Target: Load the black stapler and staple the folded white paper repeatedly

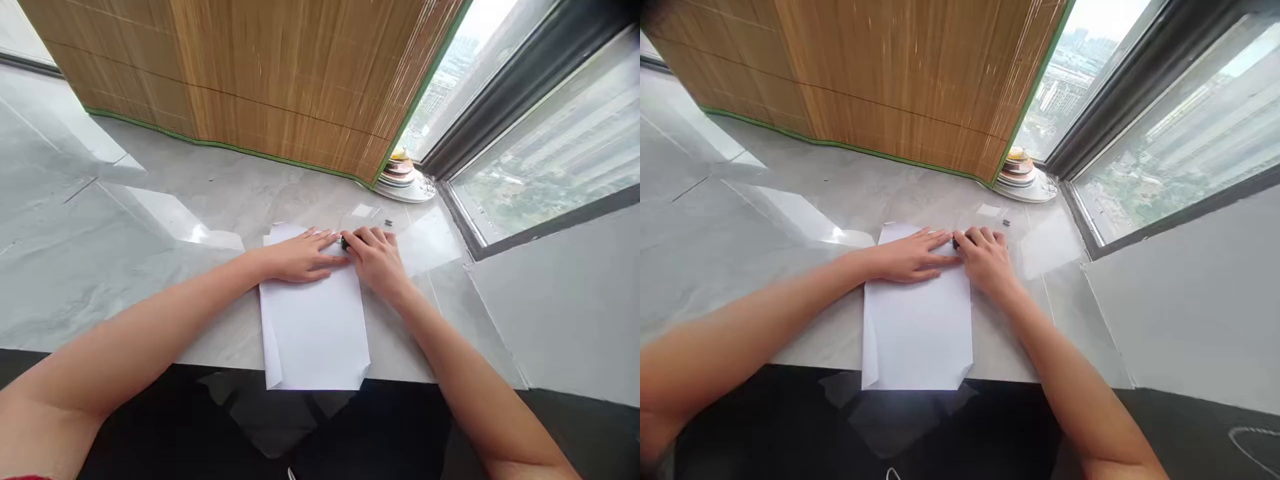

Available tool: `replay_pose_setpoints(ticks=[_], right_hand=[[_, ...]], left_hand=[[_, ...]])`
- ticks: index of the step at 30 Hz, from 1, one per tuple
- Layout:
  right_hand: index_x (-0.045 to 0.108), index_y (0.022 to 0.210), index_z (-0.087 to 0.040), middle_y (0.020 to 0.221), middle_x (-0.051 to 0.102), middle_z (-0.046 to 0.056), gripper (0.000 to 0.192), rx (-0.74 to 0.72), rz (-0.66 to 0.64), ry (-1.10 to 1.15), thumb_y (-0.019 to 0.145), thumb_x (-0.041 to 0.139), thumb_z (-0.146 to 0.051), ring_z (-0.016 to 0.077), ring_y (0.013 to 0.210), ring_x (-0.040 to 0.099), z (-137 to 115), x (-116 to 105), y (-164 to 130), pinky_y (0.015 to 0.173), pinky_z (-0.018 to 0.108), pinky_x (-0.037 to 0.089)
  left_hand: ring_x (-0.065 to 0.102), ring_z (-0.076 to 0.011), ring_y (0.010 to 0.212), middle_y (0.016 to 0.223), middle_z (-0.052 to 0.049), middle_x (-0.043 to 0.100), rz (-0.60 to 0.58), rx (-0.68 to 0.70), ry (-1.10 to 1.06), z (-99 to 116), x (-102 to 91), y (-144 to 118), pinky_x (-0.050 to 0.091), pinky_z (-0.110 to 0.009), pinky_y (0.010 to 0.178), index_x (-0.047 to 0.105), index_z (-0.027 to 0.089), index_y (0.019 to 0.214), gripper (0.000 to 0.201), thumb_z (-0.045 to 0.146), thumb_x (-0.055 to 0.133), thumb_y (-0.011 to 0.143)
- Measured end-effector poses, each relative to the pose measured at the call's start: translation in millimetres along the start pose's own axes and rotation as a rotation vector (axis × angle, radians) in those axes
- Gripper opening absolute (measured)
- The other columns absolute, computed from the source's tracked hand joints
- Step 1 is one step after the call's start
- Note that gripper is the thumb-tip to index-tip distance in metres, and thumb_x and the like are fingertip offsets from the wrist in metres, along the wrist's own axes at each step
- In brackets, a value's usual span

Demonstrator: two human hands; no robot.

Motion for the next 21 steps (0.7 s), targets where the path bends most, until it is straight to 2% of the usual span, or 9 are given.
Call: replay_pose_setpoints(ticks=[3, 5, 7, 11, 15, 17, 18, 20, 21], right_hand=[[0.058, 0.159, -0.029, 0.133, 0.073, 0.011, 0.056, -0.030, -0.023, 0.173, 0.104, 0.055, -0.022, 0.0340, 0.121, 0.066, 35.0, -16.0, -4.0, 0.107, 0.052, 0.054], [0.057, 0.159, -0.031, 0.137, 0.073, 0.009, 0.059, -0.038, -0.051, 0.284, 0.101, 0.059, -0.023, 0.0331, 0.123, 0.067, 52.0, -19.8, -6.6, 0.108, 0.051, 0.054], [0.063, 0.152, -0.031, 0.137, 0.074, 0.007, 0.056, -0.025, -0.075, 0.366, 0.096, 0.063, -0.022, 0.0325, 0.122, 0.069, 63.6, -18.8, -8.1, 0.106, 0.049, 0.055], [0.074, 0.128, -0.024, 0.115, 0.078, 0.010, 0.041, 0.179, 0.000, 0.258, 0.087, 0.070, -0.023, 0.0317, 0.105, 0.072, 80.3, -14.7, -8.4, 0.096, 0.046, 0.055], [0.074, 0.126, -0.023, 0.111, 0.078, 0.010, 0.042, 0.343, 0.057, 0.199, 0.085, 0.073, -0.029, 0.0314, 0.101, 0.070, 89.6, -9.5, -7.4, 0.092, 0.044, 0.054], [0.073, 0.125, -0.024, 0.110, 0.077, 0.009, 0.040, 0.371, 0.078, 0.230, 0.086, 0.072, -0.030, 0.0309, 0.101, 0.070, 90.2, -4.9, -6.0, 0.092, 0.043, 0.053], [0.073, 0.125, -0.024, 0.109, 0.077, 0.009, 0.039, 0.387, 0.098, 0.241, 0.086, 0.071, -0.030, 0.0307, 0.100, 0.069, 89.5, -2.8, -5.1, 0.091, 0.043, 0.053], [0.073, 0.124, -0.022, 0.106, 0.075, 0.011, 0.039, 0.426, 0.168, 0.247, 0.086, 0.069, -0.030, 0.0309, 0.099, 0.068, 85.4, -1.2, -3.0, 0.091, 0.044, 0.054], [0.072, 0.123, -0.021, 0.105, 0.075, 0.011, 0.038, 0.441, 0.216, 0.253, 0.086, 0.068, -0.029, 0.0315, 0.099, 0.068, 81.4, -2.2, -1.9, 0.092, 0.045, 0.053]], left_hand=[[0.019, -0.0407, 0.171, 0.186, -0.006, 0.016, 0.010, -0.001, -0.008, 0.4, -2.3, -1.2, 0.015, -0.064, 0.137, 0.051, 0.040, 0.168, 0.056, 0.042, 0.052, 0.112], [0.019, -0.0391, 0.171, 0.186, -0.005, 0.017, 0.010, 0.001, -0.007, 0.7, -3.8, -2.1, 0.014, -0.063, 0.138, 0.050, 0.041, 0.168, 0.056, 0.042, 0.052, 0.112], [0.017, -0.0383, 0.172, 0.186, -0.005, 0.016, 0.002, 0.001, -0.001, 0.8, -5.3, -2.9, 0.014, -0.062, 0.138, 0.049, 0.041, 0.169, 0.056, 0.042, 0.052, 0.113], [0.016, -0.0392, 0.172, 0.187, -0.006, 0.015, -0.028, -0.023, 0.009, 0.1, -6.5, -3.7, 0.014, -0.062, 0.138, 0.049, 0.040, 0.169, 0.056, 0.043, 0.050, 0.113], [0.017, -0.0404, 0.171, 0.186, -0.005, 0.021, -0.021, -0.032, -0.030, 0.2, -7.5, -2.4, 0.013, -0.063, 0.137, 0.055, 0.041, 0.165, 0.054, 0.047, 0.055, 0.111], [0.022, -0.0408, 0.170, 0.183, -0.006, 0.031, 0.054, -0.016, -0.084, 0.3, -11.9, -1.8, 0.013, -0.065, 0.136, 0.064, 0.041, 0.158, 0.051, 0.053, 0.060, 0.108], [0.028, -0.0403, 0.168, 0.180, -0.006, 0.038, 0.133, -0.012, -0.128, -0.3, -15.8, -2.0, 0.016, -0.064, 0.136, 0.071, 0.040, 0.150, 0.047, 0.055, 0.061, 0.107], [0.048, -0.0371, 0.154, 0.163, -0.009, 0.060, 0.377, -0.035, -0.271, -4.9, -26.2, -4.6, 0.030, -0.058, 0.131, 0.085, 0.033, 0.124, 0.041, 0.061, 0.060, 0.106], [0.061, -0.0339, 0.138, 0.144, -0.012, 0.071, 0.516, -0.064, -0.382, -9.4, -31.9, -7.2, 0.041, -0.053, 0.122, 0.088, 0.028, 0.106, 0.046, 0.063, 0.057, 0.107]])
Point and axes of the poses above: each hand's wrist, its own y-axis towards the middle knuckle, its own x-axis out of the palm, z = x × y, the point moved 1 cm from there along y, towards the middle knuckle
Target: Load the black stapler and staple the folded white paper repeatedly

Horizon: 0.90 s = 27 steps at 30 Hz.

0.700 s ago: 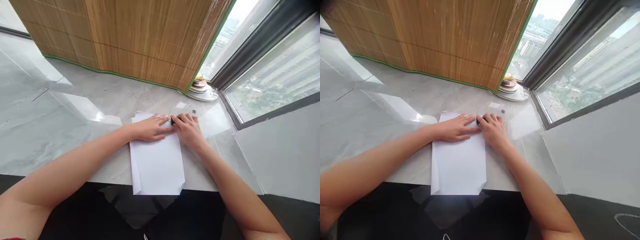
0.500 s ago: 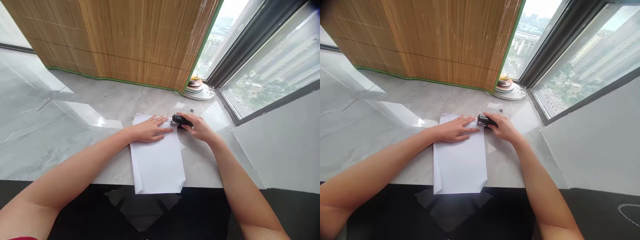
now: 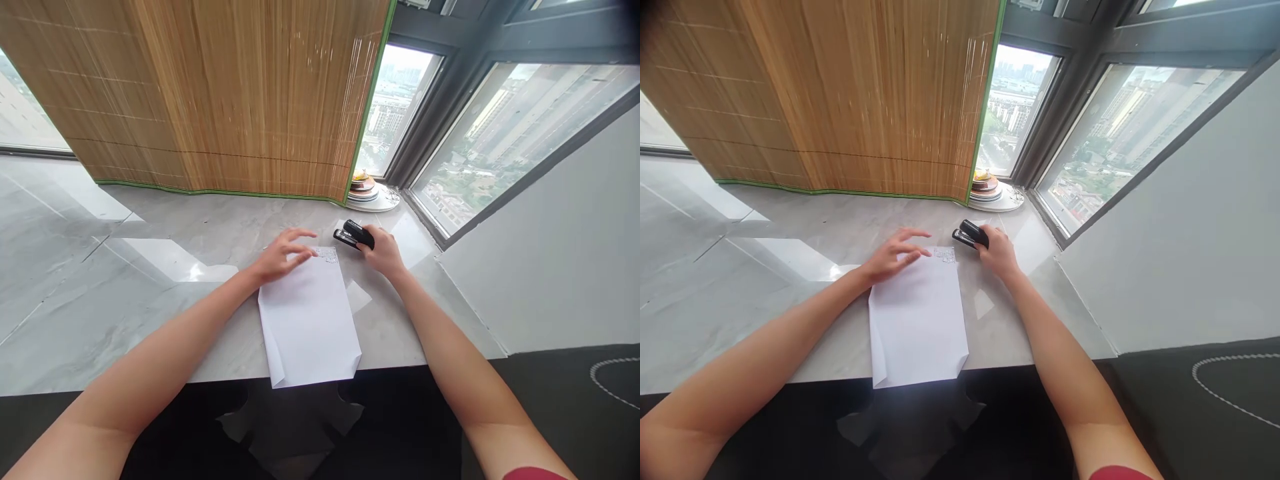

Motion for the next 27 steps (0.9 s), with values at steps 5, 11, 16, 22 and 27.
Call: replay_pose_setpoints(ticks=[5, 11, 16, 22, 27], right_hand=[[0.069, 0.117, -0.022, 0.105, 0.075, 0.010, 0.032, -0.036, 0.095, 0.178, 0.086, 0.069, -0.031, 0.0308, 0.098, 0.067, -51.9, -5.1, -16.0, 0.091, 0.045, 0.053], [0.066, 0.112, -0.024, 0.102, 0.072, 0.006, 0.023, -0.162, -0.240, 0.235, 0.089, 0.072, -0.028, 0.0253, 0.092, 0.065, -129.2, 17.8, -63.5, 0.086, 0.039, 0.050], [0.065, 0.112, -0.024, 0.096, 0.069, 0.004, 0.029, -0.198, -0.301, 0.253, 0.084, 0.075, -0.025, 0.0223, 0.088, 0.062, -140.1, 41.5, -77.4, 0.082, 0.036, 0.048], [0.052, 0.070, -0.023, 0.067, 0.053, -0.002, 0.041, -0.137, -0.216, 0.395, 0.099, 0.062, -0.051, 0.0142, 0.064, 0.045, -69.2, 13.9, -36.0, 0.064, 0.029, 0.036], [0.036, 0.051, -0.025, 0.052, 0.037, -0.001, 0.046, 0.305, 0.021, -0.130, 0.092, 0.057, -0.033, 0.0168, 0.058, 0.038, 31.8, -15.3, -5.4, 0.064, 0.033, 0.029]], left_hand=[[0.035, -0.0116, 0.049, 0.054, 0.001, 0.032, 0.427, -0.230, -0.688, -27.4, -37.4, -0.6, 0.033, -0.030, 0.051, 0.036, 0.021, 0.048, 0.073, 0.062, 0.068, 0.099], [0.026, -0.0076, 0.047, 0.057, 0.004, 0.020, 0.582, -0.276, -1.004, -47.0, -52.6, -2.0, 0.027, -0.025, 0.046, 0.024, 0.019, 0.054, 0.068, 0.043, 0.076, 0.092], [0.028, -0.0067, 0.047, 0.056, 0.005, 0.022, 0.592, -0.304, -1.033, -45.9, -50.0, -1.3, 0.030, -0.023, 0.046, 0.025, 0.019, 0.055, 0.066, 0.039, 0.076, 0.091], [0.029, -0.0063, 0.045, 0.055, 0.005, 0.023, 0.671, -0.336, -1.077, -48.7, -52.8, -1.2, 0.031, -0.023, 0.045, 0.023, 0.019, 0.058, 0.066, 0.038, 0.077, 0.090], [0.030, -0.0070, 0.044, 0.054, 0.005, 0.022, 0.737, -0.293, -1.114, -54.4, -56.4, -1.9, 0.030, -0.024, 0.043, 0.022, 0.020, 0.058, 0.067, 0.039, 0.077, 0.091]])
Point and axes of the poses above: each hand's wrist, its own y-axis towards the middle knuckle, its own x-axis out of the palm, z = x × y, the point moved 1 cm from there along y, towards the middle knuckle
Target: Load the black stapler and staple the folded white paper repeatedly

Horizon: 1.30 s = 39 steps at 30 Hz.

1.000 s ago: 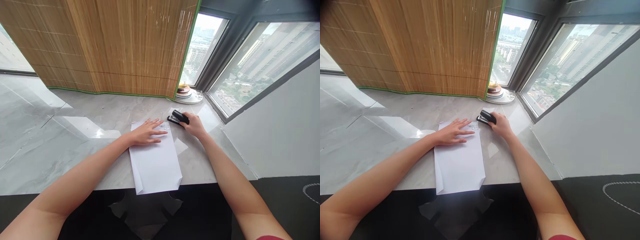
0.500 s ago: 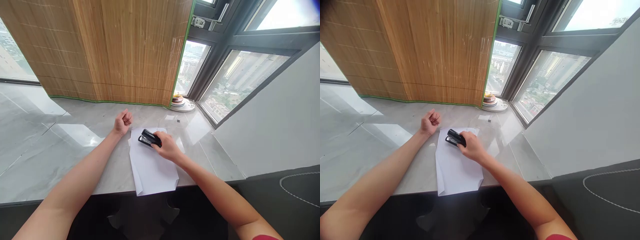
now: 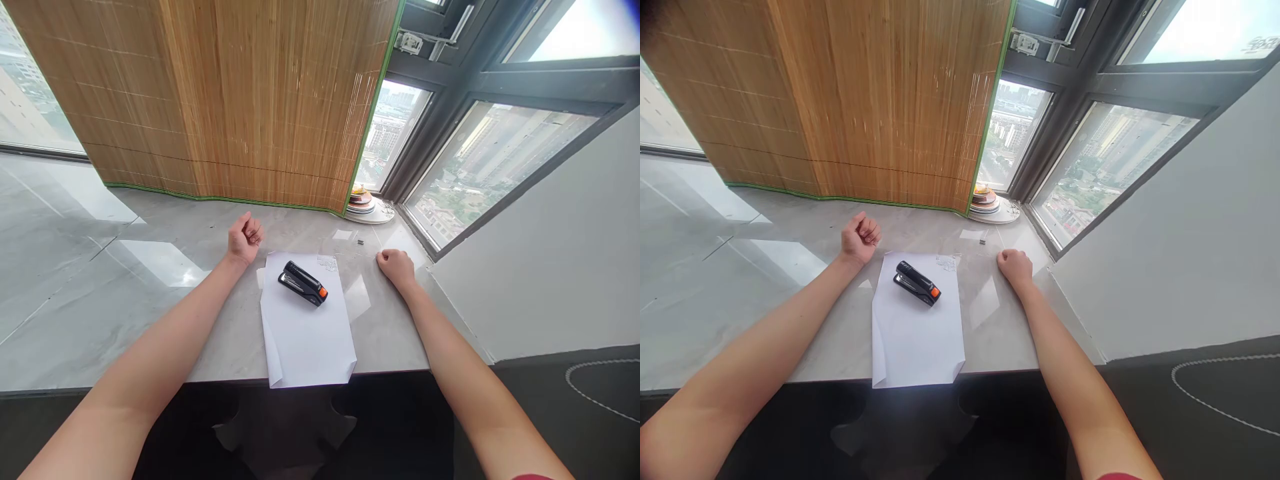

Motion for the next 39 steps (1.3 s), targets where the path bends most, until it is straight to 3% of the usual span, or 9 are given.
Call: replay_pose_setpoints(ticks=[4, 10, 13, 16, 19, 22, 27, 32, 39], right_hand=[[0.053, 0.058, -0.025, 0.062, 0.059, 0.007, 0.034, 0.050, -0.005, -0.191, 0.091, 0.056, -0.030, 0.0250, 0.070, 0.059, 23.6, 7.0, 6.7, 0.068, 0.034, 0.039], [0.053, 0.059, -0.026, 0.061, 0.061, 0.007, 0.038, -0.008, 0.030, -0.089, 0.094, 0.054, -0.040, 0.0257, 0.071, 0.062, 11.8, 7.2, -1.1, 0.074, 0.036, 0.048], [0.061, 0.068, -0.025, 0.071, 0.070, 0.006, 0.043, -0.176, 0.069, 0.091, 0.101, 0.049, -0.049, 0.0236, 0.074, 0.066, -16.9, 9.6, -13.7, 0.082, 0.037, 0.053], [0.078, 0.105, -0.024, 0.119, 0.081, 0.009, 0.048, -0.475, -0.123, 0.260, 0.110, 0.039, -0.051, 0.0253, 0.115, 0.074, -56.7, 23.4, -32.1, 0.105, 0.040, 0.055], [0.065, 0.152, -0.025, 0.168, 0.055, 0.009, 0.055, -0.685, -0.423, 0.218, 0.113, 0.035, -0.051, 0.0271, 0.159, 0.047, -84.1, 39.4, -47.1, 0.132, 0.049, 0.037], [0.040, 0.173, -0.025, 0.183, 0.027, 0.007, 0.067, -0.750, -0.606, 0.060, 0.115, 0.030, -0.056, 0.0282, 0.172, 0.022, -90.9, 45.4, -53.5, 0.141, 0.056, 0.017], [0.021, 0.179, -0.030, 0.185, 0.015, 0.006, 0.069, -0.795, -0.647, -0.064, 0.116, 0.021, -0.059, 0.0295, 0.173, 0.015, -86.7, 37.5, -53.5, 0.139, 0.065, -0.001], [0.018, 0.180, -0.033, 0.185, 0.016, 0.006, 0.067, -0.799, -0.651, -0.080, 0.117, 0.021, -0.058, 0.0314, 0.172, 0.018, -73.1, 29.2, -47.2, 0.137, 0.070, -0.003], [0.018, 0.179, -0.035, 0.185, 0.016, 0.004, 0.065, -0.737, -0.653, -0.127, 0.117, 0.021, -0.054, 0.0299, 0.172, 0.017, -1.1, 0.1, -26.5, 0.138, 0.070, 0.004]], left_hand=[[0.029, -0.0069, 0.044, 0.055, 0.005, 0.022, 0.035, -0.015, 0.001, 1.2, -0.3, 0.7, 0.031, -0.024, 0.044, 0.023, 0.020, 0.057, 0.066, 0.040, 0.074, 0.093], [0.031, -0.0069, 0.044, 0.055, 0.005, 0.023, 0.070, -0.031, 0.000, 4.0, 3.5, -1.3, 0.032, -0.023, 0.044, 0.024, 0.020, 0.057, 0.066, 0.042, 0.074, 0.095], [0.031, -0.0067, 0.044, 0.054, 0.005, 0.025, 0.069, -0.028, -0.005, 4.2, 4.8, -2.0, 0.032, -0.023, 0.044, 0.025, 0.020, 0.057, 0.065, 0.041, 0.073, 0.095], [0.031, -0.0063, 0.044, 0.053, 0.005, 0.026, 0.049, -0.032, -0.001, 3.4, 6.3, -2.5, 0.031, -0.023, 0.044, 0.026, 0.020, 0.056, 0.064, 0.040, 0.074, 0.093], [0.031, -0.0062, 0.044, 0.053, 0.005, 0.026, 0.025, -0.032, 0.009, 2.7, 7.7, -3.5, 0.030, -0.023, 0.044, 0.027, 0.019, 0.055, 0.063, 0.039, 0.074, 0.093], [0.031, -0.0065, 0.044, 0.054, 0.005, 0.026, 0.027, -0.040, 0.028, 2.2, 8.4, -4.8, 0.031, -0.023, 0.045, 0.028, 0.019, 0.055, 0.063, 0.040, 0.073, 0.094], [0.032, -0.0069, 0.045, 0.054, 0.004, 0.027, -0.052, -0.015, 0.048, 1.1, 8.4, -5.4, 0.032, -0.024, 0.045, 0.030, 0.020, 0.055, 0.061, 0.039, 0.074, 0.092], [0.032, -0.0065, 0.045, 0.054, 0.004, 0.027, -0.026, -0.021, 0.054, 1.3, 7.0, -4.6, 0.031, -0.025, 0.045, 0.029, 0.019, 0.055, 0.061, 0.040, 0.075, 0.090], [0.034, -0.0076, 0.047, 0.058, 0.003, 0.028, -0.117, 0.002, 0.019, 3.1, 8.6, -6.9, 0.033, -0.024, 0.047, 0.034, 0.019, 0.055, 0.058, 0.038, 0.075, 0.090]])
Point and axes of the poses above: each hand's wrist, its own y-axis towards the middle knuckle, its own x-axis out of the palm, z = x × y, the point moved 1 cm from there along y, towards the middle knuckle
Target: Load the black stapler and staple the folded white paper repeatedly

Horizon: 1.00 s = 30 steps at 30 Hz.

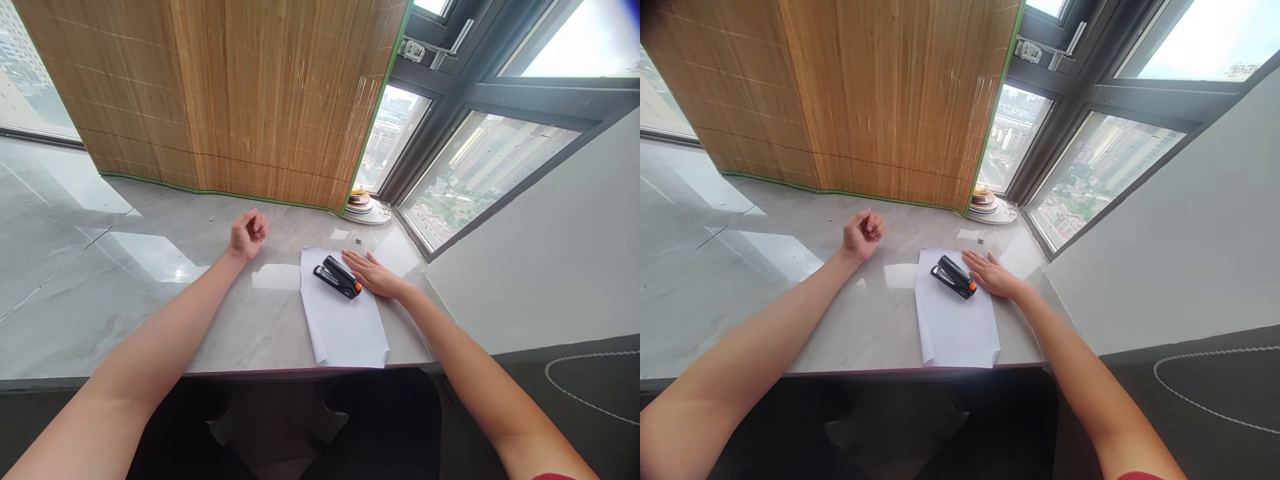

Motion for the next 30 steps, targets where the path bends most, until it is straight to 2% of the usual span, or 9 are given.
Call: replay_pose_setpoints(ticks=[5, 11, 13, 15, 18, 22, 26, 28, 30], right_hand=[[0.031, 0.177, -0.034, 0.183, 0.025, 0.003, 0.064, 0.063, 0.039, 0.042, 0.116, 0.024, -0.053, 0.0281, 0.171, 0.022, 40.4, -8.5, -30.6, 0.140, 0.061, 0.015], [0.060, 0.159, -0.031, 0.175, 0.046, 0.005, 0.059, 0.065, 0.220, 0.180, 0.109, 0.045, -0.056, 0.0299, 0.167, 0.035, 44.2, -6.0, -29.9, 0.139, 0.058, 0.026], [0.076, 0.135, -0.029, 0.157, 0.066, 0.008, 0.049, 0.128, 0.438, 0.247, 0.105, 0.052, -0.058, 0.0315, 0.154, 0.054, 45.2, -4.6, -31.3, 0.131, 0.055, 0.039], [0.080, 0.099, -0.026, 0.118, 0.081, 0.010, 0.042, 0.309, 0.696, 0.330, 0.101, 0.054, -0.059, 0.0316, 0.121, 0.072, 51.5, -3.3, -35.4, 0.112, 0.051, 0.055], [0.060, 0.066, -0.025, 0.072, 0.068, 0.006, 0.046, 0.597, 0.892, 0.487, 0.097, 0.052, -0.058, 0.0235, 0.072, 0.063, 67.1, 0.2, -41.5, 0.076, 0.040, 0.055], [0.053, 0.063, -0.025, 0.063, 0.057, 0.002, 0.043, 0.647, 0.858, 0.540, 0.094, 0.052, -0.054, 0.0184, 0.061, 0.048, 77.1, 3.1, -41.4, 0.064, 0.035, 0.045], [0.051, 0.063, -0.025, 0.065, 0.056, 0.003, 0.043, 0.553, 0.761, 0.215, 0.097, 0.051, -0.051, 0.0223, 0.069, 0.053, 60.3, -1.4, -31.2, 0.075, 0.039, 0.048], [0.060, 0.074, -0.025, 0.084, 0.067, 0.008, 0.036, 0.426, 0.742, 0.017, 0.100, 0.050, -0.048, 0.0279, 0.088, 0.061, 47.7, -4.8, -19.8, 0.088, 0.044, 0.052], [0.071, 0.102, -0.025, 0.116, 0.072, 0.013, 0.032, 0.296, 0.674, -0.064, 0.103, 0.049, -0.047, 0.0325, 0.114, 0.064, 38.5, -5.2, -2.5, 0.103, 0.050, 0.053]], left_hand=[[0.038, -0.0092, 0.050, 0.061, 0.002, 0.032, -0.039, -0.114, -0.015, 0.6, 3.1, -2.8, 0.035, -0.025, 0.047, 0.036, 0.020, 0.058, 0.055, 0.039, 0.075, 0.090], [0.039, -0.0095, 0.051, 0.062, 0.003, 0.034, -0.083, -0.161, -0.019, 0.3, 3.5, -2.8, 0.035, -0.026, 0.047, 0.043, 0.020, 0.060, 0.047, 0.038, 0.077, 0.088], [0.038, -0.0094, 0.050, 0.062, 0.003, 0.033, -0.063, -0.157, -0.018, 1.1, 3.8, -2.8, 0.035, -0.025, 0.047, 0.043, 0.020, 0.060, 0.048, 0.038, 0.077, 0.088], [0.037, -0.0093, 0.050, 0.062, 0.003, 0.032, -0.047, -0.147, -0.024, 2.2, 4.7, -3.2, 0.034, -0.025, 0.046, 0.043, 0.020, 0.060, 0.048, 0.038, 0.077, 0.089], [0.035, -0.0089, 0.051, 0.063, 0.002, 0.032, -0.052, -0.127, -0.027, 3.5, 6.1, -3.9, 0.034, -0.023, 0.045, 0.044, 0.020, 0.060, 0.047, 0.037, 0.078, 0.088], [0.034, -0.0086, 0.051, 0.064, 0.002, 0.033, -0.030, -0.119, -0.018, 3.6, 5.6, -3.9, 0.036, -0.022, 0.045, 0.047, 0.019, 0.061, 0.044, 0.037, 0.078, 0.086], [0.035, -0.0082, 0.051, 0.063, 0.002, 0.033, -0.014, -0.100, -0.031, 1.2, 1.7, -0.9, 0.037, -0.021, 0.046, 0.047, 0.020, 0.062, 0.042, 0.036, 0.077, 0.086], [0.033, -0.0067, 0.048, 0.063, 0.003, 0.034, -0.032, -0.102, -0.035, -0.4, -0.6, 0.9, 0.034, -0.021, 0.043, 0.049, 0.019, 0.062, 0.039, 0.034, 0.077, 0.084], [0.027, -0.0046, 0.044, 0.061, 0.005, 0.033, -0.046, -0.137, -0.019, -1.7, -2.5, 2.1, 0.027, -0.020, 0.040, 0.051, 0.019, 0.063, 0.035, 0.032, 0.077, 0.082]])
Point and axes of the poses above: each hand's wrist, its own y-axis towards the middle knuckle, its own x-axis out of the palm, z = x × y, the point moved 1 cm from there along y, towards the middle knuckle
